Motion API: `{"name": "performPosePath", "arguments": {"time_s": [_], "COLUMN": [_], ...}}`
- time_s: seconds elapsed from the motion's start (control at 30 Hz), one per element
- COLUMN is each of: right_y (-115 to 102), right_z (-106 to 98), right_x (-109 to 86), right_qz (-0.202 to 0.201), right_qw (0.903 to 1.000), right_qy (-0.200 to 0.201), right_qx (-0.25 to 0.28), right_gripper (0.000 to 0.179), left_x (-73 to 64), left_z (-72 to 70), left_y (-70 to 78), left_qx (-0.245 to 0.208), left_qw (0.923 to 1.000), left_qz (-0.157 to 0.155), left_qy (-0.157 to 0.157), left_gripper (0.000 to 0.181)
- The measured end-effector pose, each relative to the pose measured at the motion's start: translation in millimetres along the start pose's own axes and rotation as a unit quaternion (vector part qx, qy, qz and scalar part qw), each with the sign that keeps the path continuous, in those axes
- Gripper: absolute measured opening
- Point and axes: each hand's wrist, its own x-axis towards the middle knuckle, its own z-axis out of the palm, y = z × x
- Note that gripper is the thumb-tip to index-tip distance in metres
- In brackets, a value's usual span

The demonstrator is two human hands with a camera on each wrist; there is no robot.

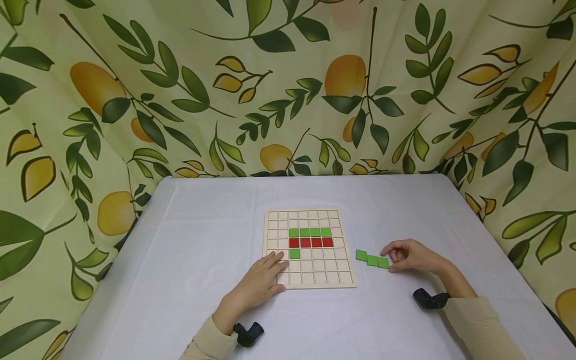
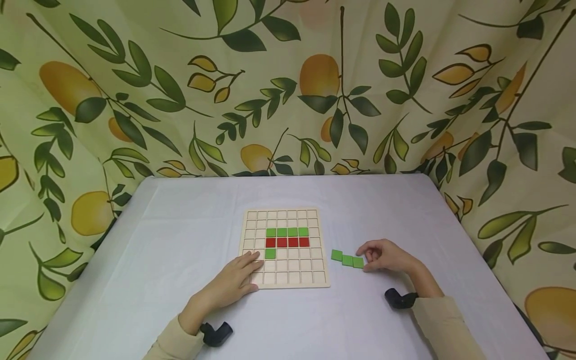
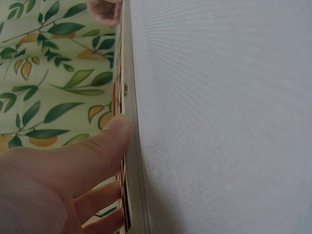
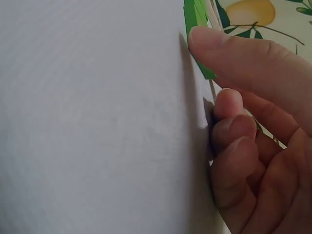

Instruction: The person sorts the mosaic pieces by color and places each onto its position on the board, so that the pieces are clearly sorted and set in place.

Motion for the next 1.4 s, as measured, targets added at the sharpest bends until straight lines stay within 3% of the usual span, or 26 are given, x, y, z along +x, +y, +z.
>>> {"name": "performPosePath", "arguments": {"time_s": [0.47,1.4], "right_y": [-0.4,1.2], "right_z": [2.2,4.3], "right_x": [0.0,-2.3], "right_qz": [0.009,-0.019], "right_qw": [0.9998,0.9993], "right_qy": [0.019,0.029], "right_qx": [-0.001,0.009], "right_gripper": [0.034,0.030], "left_x": [1.4,-1.2], "left_z": [1.9,2.1], "left_y": [-1.9,-1.1], "left_qx": [0.017,-0.002], "left_qw": [0.9998,1.0000], "left_qz": [0.008,-0.002], "left_qy": [-0.002,0.003], "left_gripper": [0.057,0.056]}}
